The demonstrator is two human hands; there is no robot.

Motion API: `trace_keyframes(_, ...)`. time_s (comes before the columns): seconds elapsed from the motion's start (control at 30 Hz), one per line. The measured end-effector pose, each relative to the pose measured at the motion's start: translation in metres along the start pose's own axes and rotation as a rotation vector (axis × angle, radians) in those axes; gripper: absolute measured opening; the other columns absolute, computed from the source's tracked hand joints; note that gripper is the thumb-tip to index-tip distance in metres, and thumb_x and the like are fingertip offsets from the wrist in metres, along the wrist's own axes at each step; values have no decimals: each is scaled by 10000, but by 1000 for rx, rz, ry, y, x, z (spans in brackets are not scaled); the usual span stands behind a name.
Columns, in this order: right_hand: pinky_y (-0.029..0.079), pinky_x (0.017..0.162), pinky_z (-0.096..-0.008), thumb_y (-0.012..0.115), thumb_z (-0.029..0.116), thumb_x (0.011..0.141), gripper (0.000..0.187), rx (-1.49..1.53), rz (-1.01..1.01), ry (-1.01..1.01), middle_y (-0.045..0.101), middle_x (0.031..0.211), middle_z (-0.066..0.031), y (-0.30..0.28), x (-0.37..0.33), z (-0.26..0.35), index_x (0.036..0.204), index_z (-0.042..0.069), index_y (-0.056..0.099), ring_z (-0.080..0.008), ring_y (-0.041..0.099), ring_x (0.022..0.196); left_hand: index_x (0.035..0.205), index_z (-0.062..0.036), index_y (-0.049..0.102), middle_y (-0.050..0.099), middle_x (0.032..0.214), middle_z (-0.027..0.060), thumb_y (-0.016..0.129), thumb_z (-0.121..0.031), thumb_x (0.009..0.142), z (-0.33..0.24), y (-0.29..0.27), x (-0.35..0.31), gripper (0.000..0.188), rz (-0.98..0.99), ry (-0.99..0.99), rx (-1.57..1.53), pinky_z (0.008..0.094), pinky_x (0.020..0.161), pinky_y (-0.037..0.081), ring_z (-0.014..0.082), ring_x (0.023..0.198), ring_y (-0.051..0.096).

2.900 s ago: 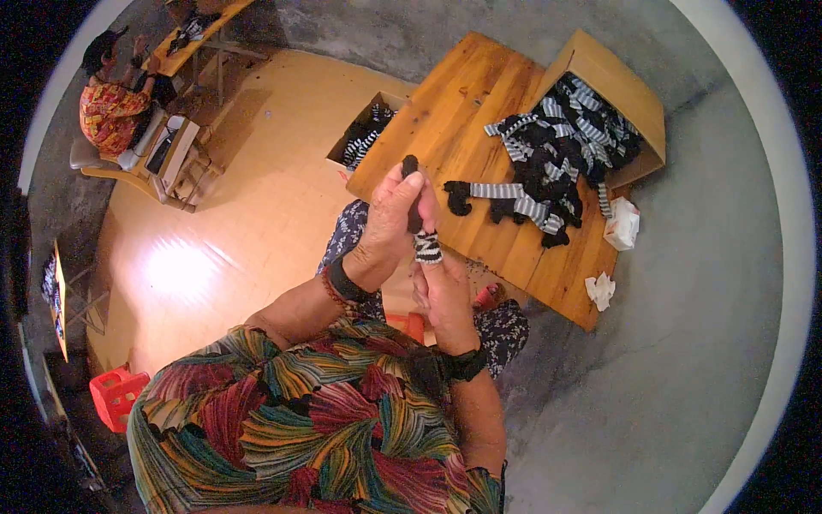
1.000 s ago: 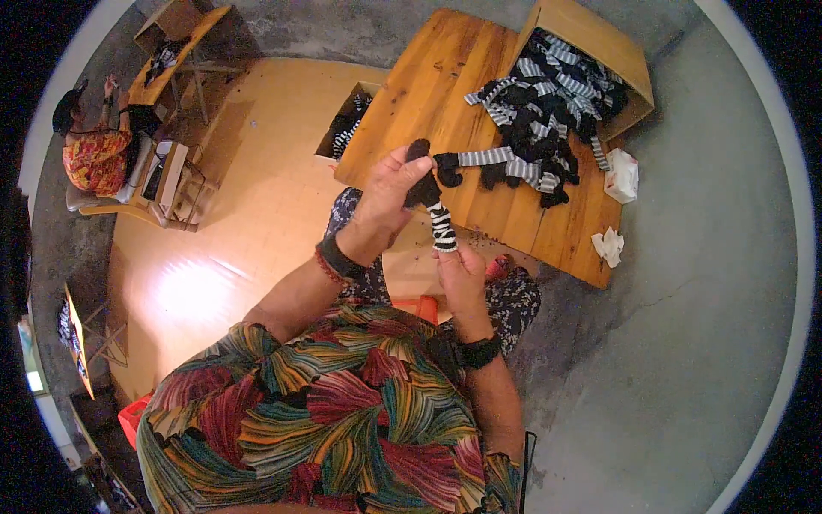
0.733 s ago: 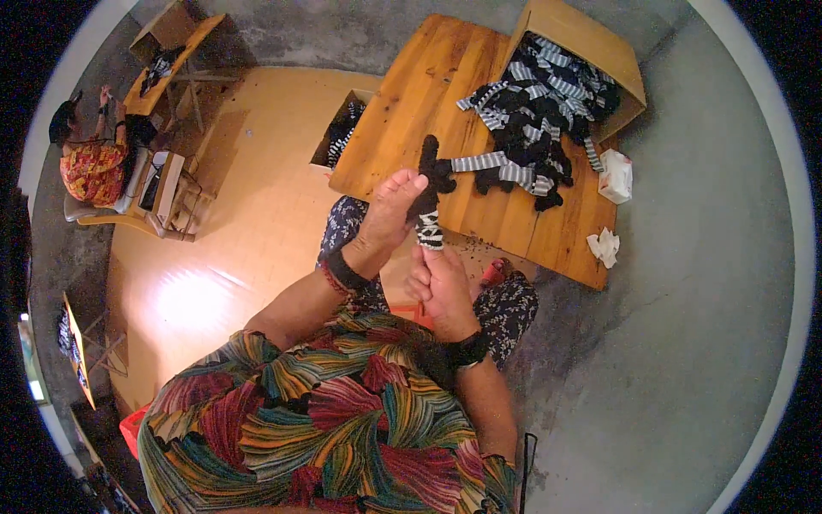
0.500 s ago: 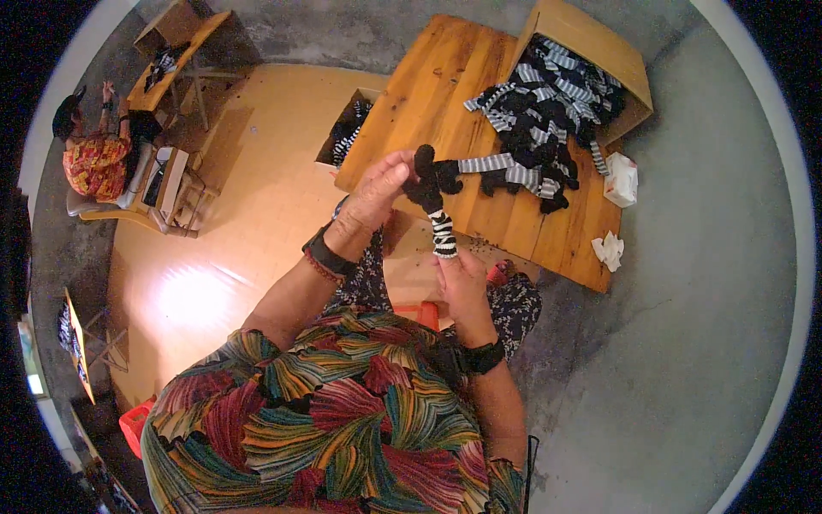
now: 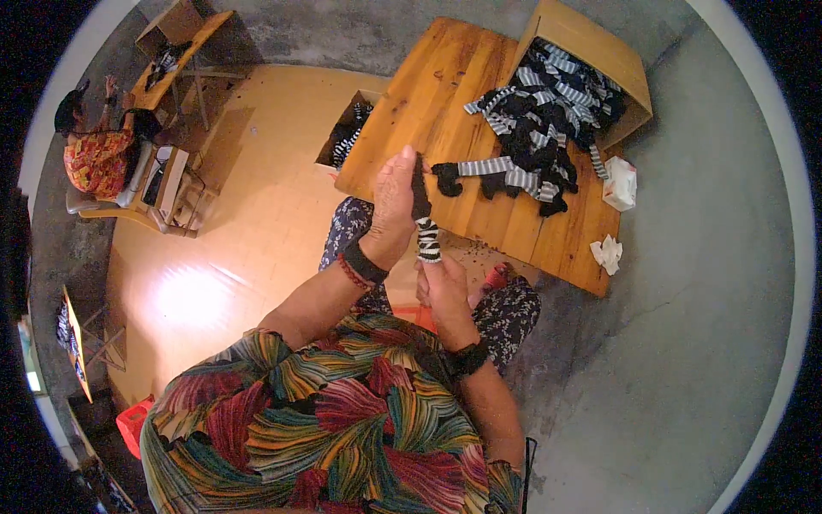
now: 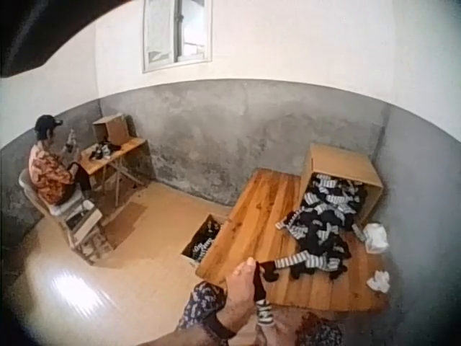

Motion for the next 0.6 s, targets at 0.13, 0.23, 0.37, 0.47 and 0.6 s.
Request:
trace_keyframes(0.13, 259, 387, -228, 456, 292, 878, 229, 311, 153, 81, 323, 486, 39, 14, 0, -6, 788, 81, 467, -83, 289, 375, 736, -64, 518, 477, 599, -28, 498, -313, 861, 1, -2, -5, 279, 94, -59, 146, 184, 461, 365, 64, 497, 433)
trace_keyframes(0.23, 248, 377, -217, 457, 291, 883, 226, 494, 371, 118, 331, 491, 40, 29, -3, 5, 807, 78, 465, -76, 285, 373, 719, -71, 512, 483, 606, -26, 503, -322, 857, -2, -6, -6, 286, 134, -70, 223, 181, 460, 352, 64, 499, 436)
trace_keyframes(0.37, 257, 395, -222, 445, 308, 877, 245, 291, 214, 154, 328, 503, 48, 30, -1, 25, 779, 83, 453, -63, 280, 382, 720, -77, 514, 506, 638, -21, 536, -311, 839, -8, -10, 6, 263, 237, -49, 131, 185, 484, 382, 67, 520, 453)
trace_keyframes(0.47, 244, 380, -215, 451, 285, 882, 243, 230, 192, 152, 335, 502, 37, 12, -1, 38, 818, 51, 461, -61, 269, 376, 765, -68, 536, 540, 698, -19, 570, -279, 816, -1, -25, 24, 220, 316, -88, 66, 206, 583, 425, 80, 588, 494)
trace_keyframes(0.6, 239, 375, -195, 469, 256, 873, 230, 126, 210, 141, 366, 507, 34, -4, -4, 45, 796, 40, 492, -51, 290, 381, 910, -38, 586, 594, 767, -1, 601, -218, 788, -12, -28, 25, 218, 571, -133, 106, 231, 723, 411, 85, 723, 536)
Point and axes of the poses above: each hand's wrist, its own x-axis towards the middle knuckle, its own y-axis out of the palm, z = x × y, the point moved 2 cm from there along x, towards the middle knuckle
